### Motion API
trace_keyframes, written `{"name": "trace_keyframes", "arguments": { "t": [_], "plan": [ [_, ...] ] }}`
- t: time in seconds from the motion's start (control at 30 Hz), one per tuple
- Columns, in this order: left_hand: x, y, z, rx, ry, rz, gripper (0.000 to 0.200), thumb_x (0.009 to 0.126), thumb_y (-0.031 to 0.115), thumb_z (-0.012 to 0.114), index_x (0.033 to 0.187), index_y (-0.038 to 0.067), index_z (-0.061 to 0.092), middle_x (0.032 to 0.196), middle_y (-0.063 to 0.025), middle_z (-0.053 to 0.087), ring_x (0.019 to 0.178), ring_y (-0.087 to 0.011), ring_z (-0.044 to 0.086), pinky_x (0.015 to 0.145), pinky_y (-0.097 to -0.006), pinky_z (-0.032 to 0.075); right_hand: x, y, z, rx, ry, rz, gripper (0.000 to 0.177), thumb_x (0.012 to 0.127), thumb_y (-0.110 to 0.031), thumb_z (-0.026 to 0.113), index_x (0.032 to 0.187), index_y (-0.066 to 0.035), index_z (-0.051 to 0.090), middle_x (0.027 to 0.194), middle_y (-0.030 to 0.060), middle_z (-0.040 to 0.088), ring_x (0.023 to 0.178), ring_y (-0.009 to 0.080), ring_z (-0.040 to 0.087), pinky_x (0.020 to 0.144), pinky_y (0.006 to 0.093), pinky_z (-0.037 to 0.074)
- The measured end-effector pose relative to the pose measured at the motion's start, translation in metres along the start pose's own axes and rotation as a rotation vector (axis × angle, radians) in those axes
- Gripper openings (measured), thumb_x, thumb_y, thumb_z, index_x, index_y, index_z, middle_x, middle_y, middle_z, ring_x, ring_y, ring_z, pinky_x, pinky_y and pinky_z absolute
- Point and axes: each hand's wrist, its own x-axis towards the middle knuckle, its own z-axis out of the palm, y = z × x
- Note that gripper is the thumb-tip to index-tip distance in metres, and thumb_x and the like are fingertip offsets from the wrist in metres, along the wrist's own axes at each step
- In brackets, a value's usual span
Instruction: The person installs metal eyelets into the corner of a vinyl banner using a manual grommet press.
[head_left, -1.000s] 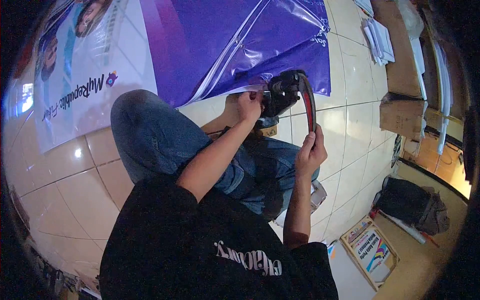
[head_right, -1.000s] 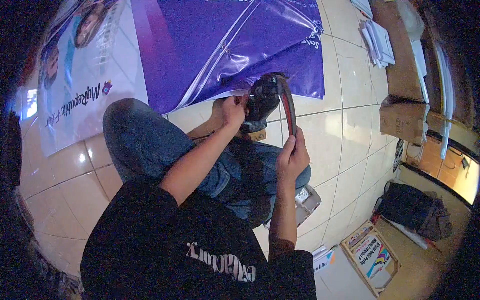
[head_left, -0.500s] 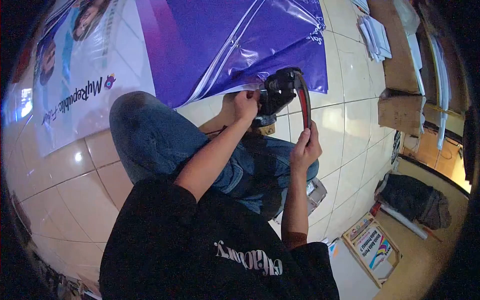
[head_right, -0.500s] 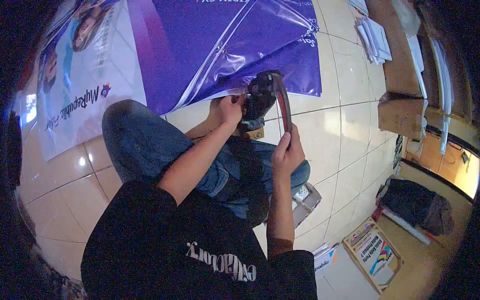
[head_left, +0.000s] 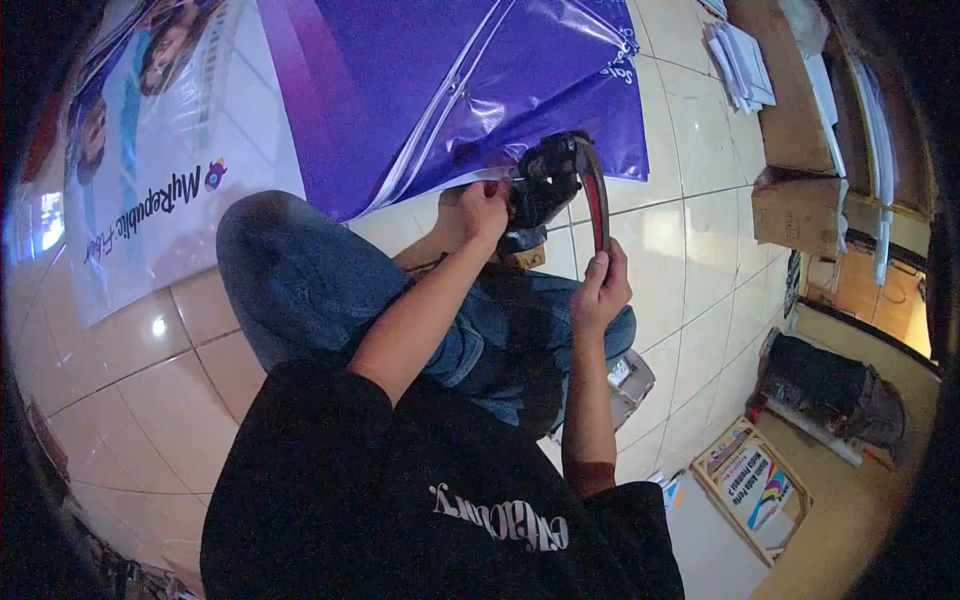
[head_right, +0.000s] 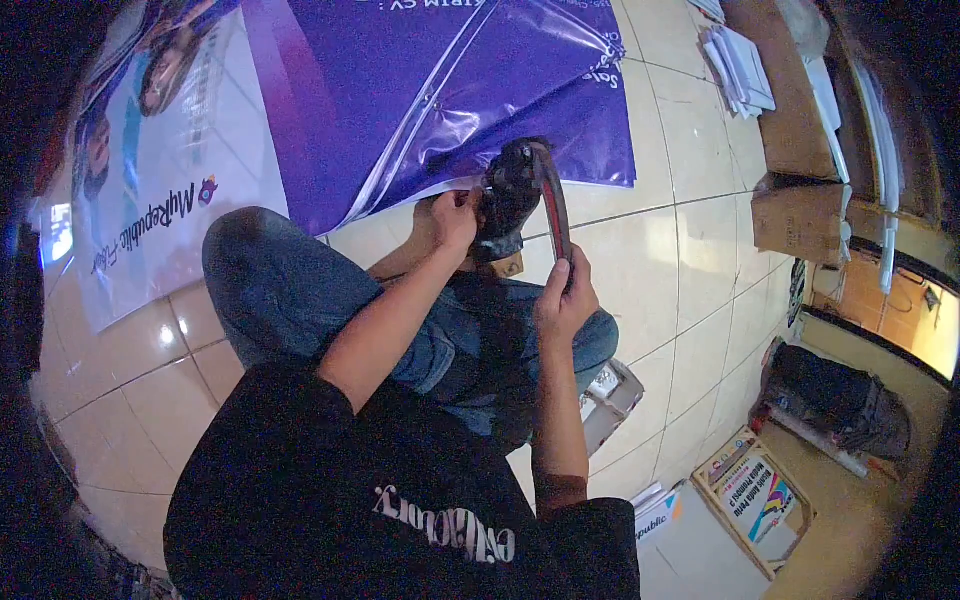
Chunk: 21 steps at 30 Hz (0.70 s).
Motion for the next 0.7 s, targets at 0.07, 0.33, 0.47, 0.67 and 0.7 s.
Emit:
{"name": "trace_keyframes", "arguments": {
  "t": [0.07,0.33,0.47,0.67,0.7],
  "plan": [
    [0.002,-0.003,0.002,-0.015,-0.047,-0.060,0.022,0.083,0.018,0.065,0.089,-0.003,0.062,0.073,-0.0127,0.064,0.071,-0.0246,0.063,0.065,-0.0380,0.046,0.000,0.001,0.000,0.020,-0.009,0.034,0.031,0.093,-0.022,0.049,0.106,0.005,0.058,0.062,-0.0013,0.048,0.056,0.0048,0.041,0.050,0.0215,0.034],
    [-0.014,0.029,-0.007,-0.019,0.056,0.068,0.019,0.083,0.017,0.064,0.087,-0.002,0.063,0.069,-0.0094,0.064,0.054,-0.0168,0.059,0.049,-0.0316,0.044,0.000,0.000,0.001,0.292,0.001,0.298,0.042,0.098,-0.032,0.037,0.091,0.003,0.059,0.056,-0.0021,0.042,0.050,0.0059,0.038,0.044,0.0220,0.029],
    [-0.018,0.034,-0.013,-0.161,0.013,-0.111,0.018,0.083,0.015,0.063,0.087,-0.002,0.063,0.068,-0.0092,0.062,0.052,-0.0144,0.058,0.049,-0.0299,0.043,0.001,-0.005,0.002,0.331,-0.010,0.341,0.049,0.099,-0.036,0.031,0.087,0.003,0.058,0.056,-0.0009,0.042,0.048,0.0067,0.039,0.043,0.0227,0.029],
    [-0.062,0.055,-0.027,-0.064,-0.026,0.162,0.010,0.081,0.010,0.061,0.082,0.000,0.060,0.073,-0.0084,0.061,0.068,-0.0173,0.061,0.060,-0.0310,0.047,-0.001,0.008,0.006,0.249,0.053,0.292,0.047,0.099,-0.034,0.031,0.090,0.004,0.057,0.064,0.0034,0.049,0.057,0.0102,0.045,0.054,0.0250,0.039],
    [-0.091,0.106,-0.031,-0.121,-0.166,0.334,0.009,0.079,0.009,0.061,0.083,0.001,0.059,0.073,-0.0098,0.061,0.069,-0.0195,0.061,0.061,-0.0324,0.047,-0.003,0.015,0.006,0.316,0.068,0.301,0.043,0.099,-0.032,0.032,0.096,0.003,0.056,0.078,0.0075,0.053,0.071,0.0136,0.049,0.066,0.0275,0.041]
  ]
}}
